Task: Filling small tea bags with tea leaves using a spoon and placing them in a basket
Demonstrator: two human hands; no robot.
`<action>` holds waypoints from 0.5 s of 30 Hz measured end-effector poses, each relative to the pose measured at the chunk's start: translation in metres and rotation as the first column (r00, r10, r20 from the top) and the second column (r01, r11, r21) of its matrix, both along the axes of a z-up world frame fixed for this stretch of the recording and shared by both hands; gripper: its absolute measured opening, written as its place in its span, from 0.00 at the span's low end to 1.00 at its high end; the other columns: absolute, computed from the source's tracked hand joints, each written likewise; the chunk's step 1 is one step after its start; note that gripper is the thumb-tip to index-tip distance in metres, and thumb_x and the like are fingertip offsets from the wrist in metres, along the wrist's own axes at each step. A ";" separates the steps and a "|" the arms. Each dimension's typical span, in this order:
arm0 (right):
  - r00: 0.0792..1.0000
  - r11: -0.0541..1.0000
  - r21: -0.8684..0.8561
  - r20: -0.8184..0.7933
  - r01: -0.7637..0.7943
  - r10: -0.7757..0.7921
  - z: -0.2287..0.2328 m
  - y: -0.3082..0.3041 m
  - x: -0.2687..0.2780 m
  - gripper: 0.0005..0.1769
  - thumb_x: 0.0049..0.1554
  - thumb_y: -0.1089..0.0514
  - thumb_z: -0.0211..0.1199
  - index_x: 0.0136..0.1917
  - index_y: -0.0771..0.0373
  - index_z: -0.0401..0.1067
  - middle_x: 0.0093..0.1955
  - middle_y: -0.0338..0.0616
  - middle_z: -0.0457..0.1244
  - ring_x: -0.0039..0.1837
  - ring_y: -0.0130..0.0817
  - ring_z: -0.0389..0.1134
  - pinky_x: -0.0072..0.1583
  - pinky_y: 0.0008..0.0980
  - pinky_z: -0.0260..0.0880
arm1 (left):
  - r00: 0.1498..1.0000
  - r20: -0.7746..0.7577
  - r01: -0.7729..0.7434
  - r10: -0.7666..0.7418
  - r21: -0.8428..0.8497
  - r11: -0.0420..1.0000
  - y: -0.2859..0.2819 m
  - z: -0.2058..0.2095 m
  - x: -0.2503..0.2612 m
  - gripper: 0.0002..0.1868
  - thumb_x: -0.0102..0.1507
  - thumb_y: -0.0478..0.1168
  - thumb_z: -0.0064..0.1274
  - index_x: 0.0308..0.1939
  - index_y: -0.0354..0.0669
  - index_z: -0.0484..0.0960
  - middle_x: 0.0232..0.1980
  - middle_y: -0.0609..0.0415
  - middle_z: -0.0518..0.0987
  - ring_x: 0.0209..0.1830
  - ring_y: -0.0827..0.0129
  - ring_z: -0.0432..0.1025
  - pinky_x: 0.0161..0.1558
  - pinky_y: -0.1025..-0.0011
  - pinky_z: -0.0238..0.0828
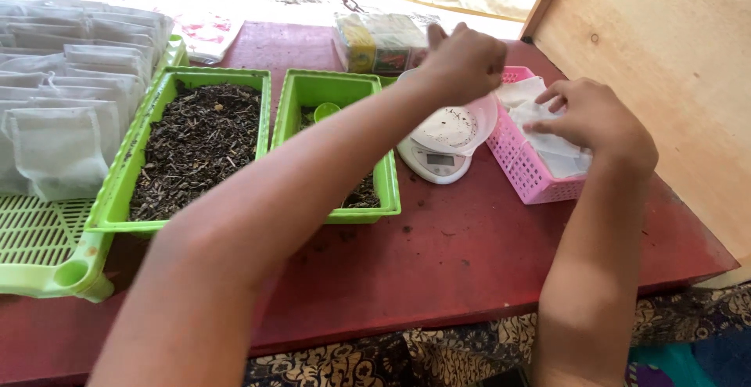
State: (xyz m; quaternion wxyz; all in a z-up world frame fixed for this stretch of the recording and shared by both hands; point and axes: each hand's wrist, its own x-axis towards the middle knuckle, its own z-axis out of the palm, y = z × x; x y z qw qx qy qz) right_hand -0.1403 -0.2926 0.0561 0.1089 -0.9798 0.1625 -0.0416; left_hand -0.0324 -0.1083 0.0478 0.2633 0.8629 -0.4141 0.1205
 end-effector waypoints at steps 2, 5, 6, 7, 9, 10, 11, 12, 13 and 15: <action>0.998 1.000 0.008 -0.058 0.001 -0.001 -0.003 -0.003 0.006 0.27 0.52 0.52 0.76 0.63 0.57 0.78 0.64 0.48 0.68 0.62 0.47 0.68 0.55 0.46 0.66 | 1.000 -0.014 0.010 -0.010 -0.015 1.000 0.016 0.005 0.007 0.09 0.64 0.40 0.54 0.29 0.59 0.80 0.29 0.69 0.79 0.54 0.62 0.69 0.68 0.45 0.40; 1.000 0.998 -0.068 -0.001 -0.003 0.003 -0.015 -0.019 0.019 0.21 0.52 0.52 0.76 0.58 0.57 0.81 0.59 0.46 0.69 0.59 0.43 0.69 0.55 0.44 0.66 | 0.997 0.043 -0.056 0.058 -0.042 0.998 0.039 0.005 0.016 0.10 0.63 0.41 0.54 0.28 0.64 0.81 0.24 0.74 0.77 0.38 0.75 0.66 0.52 0.61 0.44; 0.999 0.982 -0.191 0.028 -0.018 0.024 -0.018 -0.022 0.022 0.20 0.50 0.50 0.76 0.57 0.52 0.81 0.59 0.44 0.69 0.61 0.43 0.69 0.55 0.47 0.67 | 0.998 0.056 -0.032 0.039 -0.131 0.991 0.047 0.003 0.017 0.09 0.64 0.42 0.53 0.29 0.60 0.82 0.26 0.70 0.79 0.36 0.73 0.66 0.50 0.59 0.46; 0.997 0.951 -0.308 0.061 -0.030 0.051 -0.021 -0.025 0.028 0.20 0.49 0.47 0.75 0.56 0.46 0.82 0.59 0.42 0.69 0.62 0.44 0.68 0.55 0.49 0.69 | 0.997 0.076 -0.007 0.024 -0.217 0.976 0.057 0.002 0.020 0.08 0.64 0.42 0.53 0.30 0.57 0.82 0.27 0.67 0.80 0.34 0.71 0.66 0.49 0.58 0.48; 0.994 0.942 -0.335 0.105 0.005 0.032 -0.007 0.001 0.018 0.11 0.55 0.49 0.72 0.53 0.47 0.83 0.56 0.42 0.70 0.53 0.45 0.71 0.54 0.49 0.67 | 0.999 0.039 -0.008 0.017 -0.221 0.975 0.076 0.003 0.012 0.07 0.65 0.42 0.53 0.32 0.57 0.84 0.31 0.67 0.84 0.36 0.72 0.71 0.51 0.56 0.49; 0.990 0.931 -0.363 0.143 0.042 0.011 -0.003 0.014 0.012 0.05 0.62 0.50 0.69 0.50 0.48 0.84 0.53 0.42 0.70 0.43 0.45 0.73 0.54 0.50 0.65 | 1.000 -0.006 -0.008 0.006 -0.228 0.974 0.084 0.002 0.007 0.06 0.65 0.41 0.54 0.35 0.56 0.86 0.35 0.67 0.88 0.38 0.72 0.76 0.52 0.54 0.50; 0.990 0.931 -0.363 0.140 0.041 0.011 -0.004 0.016 0.012 0.05 0.62 0.50 0.69 0.50 0.48 0.84 0.53 0.42 0.70 0.43 0.45 0.73 0.54 0.50 0.65 | 1.000 -0.009 -0.008 0.006 -0.227 0.974 0.094 -0.001 0.007 0.06 0.65 0.41 0.54 0.35 0.56 0.86 0.35 0.67 0.88 0.38 0.72 0.76 0.52 0.54 0.50; 0.966 0.882 -0.471 0.236 0.023 0.101 -0.006 0.018 0.011 0.07 0.63 0.54 0.67 0.53 0.47 0.83 0.55 0.44 0.69 0.52 0.50 0.67 0.52 0.53 0.62 | 1.000 0.006 -0.003 0.005 -0.229 0.973 0.103 -0.004 0.007 0.06 0.65 0.42 0.54 0.35 0.56 0.84 0.35 0.68 0.87 0.38 0.72 0.74 0.51 0.56 0.50; 0.923 0.815 -0.579 0.326 0.025 0.204 -0.002 0.021 0.013 0.10 0.64 0.57 0.65 0.56 0.47 0.83 0.56 0.46 0.68 0.60 0.55 0.62 0.51 0.56 0.60 | 0.999 0.032 0.003 0.005 -0.239 0.971 0.113 -0.003 0.010 0.06 0.66 0.43 0.53 0.35 0.57 0.83 0.35 0.69 0.86 0.39 0.73 0.73 0.50 0.58 0.50; 0.820 0.677 -0.730 0.443 0.094 0.363 0.002 0.035 0.006 0.13 0.58 0.62 0.67 0.52 0.45 0.82 0.58 0.38 0.68 0.60 0.48 0.60 0.52 0.49 0.56 | 0.986 0.153 0.114 -0.072 -0.284 0.952 0.132 -0.009 0.011 0.08 0.67 0.47 0.54 0.35 0.53 0.81 0.35 0.64 0.83 0.37 0.71 0.73 0.47 0.61 0.58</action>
